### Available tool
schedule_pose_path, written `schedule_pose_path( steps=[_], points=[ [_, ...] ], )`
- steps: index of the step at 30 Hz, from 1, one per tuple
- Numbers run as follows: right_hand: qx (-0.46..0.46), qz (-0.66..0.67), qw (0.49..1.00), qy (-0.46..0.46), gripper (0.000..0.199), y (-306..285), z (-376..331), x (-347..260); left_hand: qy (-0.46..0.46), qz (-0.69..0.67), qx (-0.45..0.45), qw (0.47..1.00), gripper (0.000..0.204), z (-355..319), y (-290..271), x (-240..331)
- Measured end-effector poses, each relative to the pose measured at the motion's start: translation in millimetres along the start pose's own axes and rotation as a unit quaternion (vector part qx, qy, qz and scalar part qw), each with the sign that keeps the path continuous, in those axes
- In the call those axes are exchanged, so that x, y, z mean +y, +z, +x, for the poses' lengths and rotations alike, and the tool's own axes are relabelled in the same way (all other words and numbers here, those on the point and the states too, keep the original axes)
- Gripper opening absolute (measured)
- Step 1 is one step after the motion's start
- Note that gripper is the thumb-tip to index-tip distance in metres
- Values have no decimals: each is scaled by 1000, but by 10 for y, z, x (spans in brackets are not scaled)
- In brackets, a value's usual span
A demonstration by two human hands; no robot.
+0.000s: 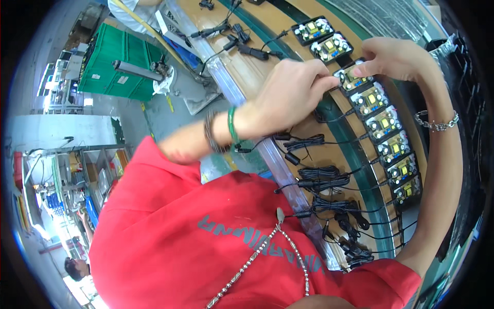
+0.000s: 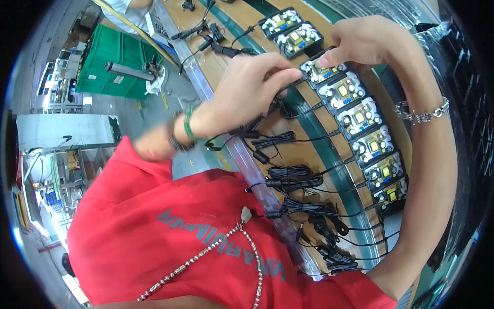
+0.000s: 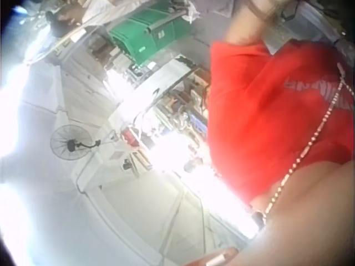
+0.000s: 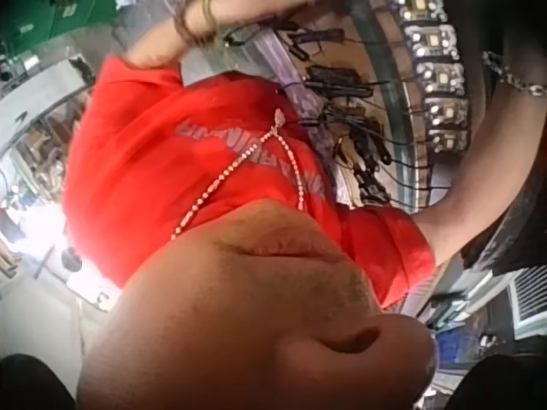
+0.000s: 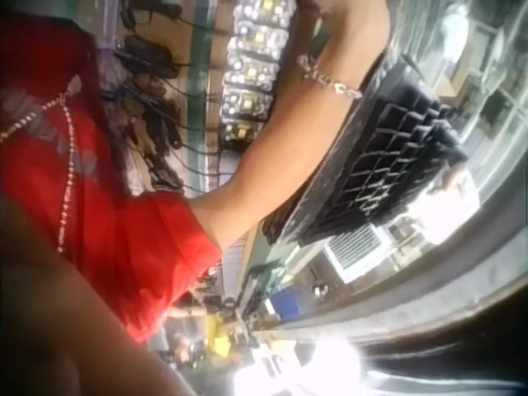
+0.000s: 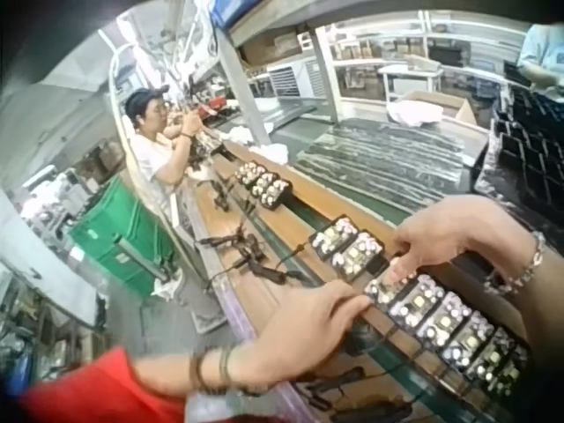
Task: Assembling electronics by plugging connectors and component modules into printed circuit boards on an assembly line.
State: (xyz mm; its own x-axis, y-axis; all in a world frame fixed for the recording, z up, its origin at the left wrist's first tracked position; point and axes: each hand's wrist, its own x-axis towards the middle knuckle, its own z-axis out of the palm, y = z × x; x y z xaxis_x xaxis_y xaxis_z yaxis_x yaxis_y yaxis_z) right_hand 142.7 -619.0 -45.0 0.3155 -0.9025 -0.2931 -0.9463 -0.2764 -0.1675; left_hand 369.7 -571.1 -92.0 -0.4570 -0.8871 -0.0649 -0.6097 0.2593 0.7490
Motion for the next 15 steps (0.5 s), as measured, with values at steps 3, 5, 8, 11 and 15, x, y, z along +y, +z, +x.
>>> schedule_pose_path(
  steps=[3,5,8,11,15],
  points=[
    [16,-57,998,-10,61,-39,3,-80,233,117,343,902,29,-152,213,-200],
    [-20,-8,1000,0,62,-157,136,-149,118,94,243,958,23,-53,181,-309],
    [-10,30,999,12,63,-92,351,-183,29,1,162,986,21,-25,142,-321],
    [43,59,997,21,64,25,495,-203,-37,-161,103,981,21,-12,112,-361],
    [37,61,997,4,62,55,463,-155,-152,-486,13,861,24,-27,69,-499]
  ],
)
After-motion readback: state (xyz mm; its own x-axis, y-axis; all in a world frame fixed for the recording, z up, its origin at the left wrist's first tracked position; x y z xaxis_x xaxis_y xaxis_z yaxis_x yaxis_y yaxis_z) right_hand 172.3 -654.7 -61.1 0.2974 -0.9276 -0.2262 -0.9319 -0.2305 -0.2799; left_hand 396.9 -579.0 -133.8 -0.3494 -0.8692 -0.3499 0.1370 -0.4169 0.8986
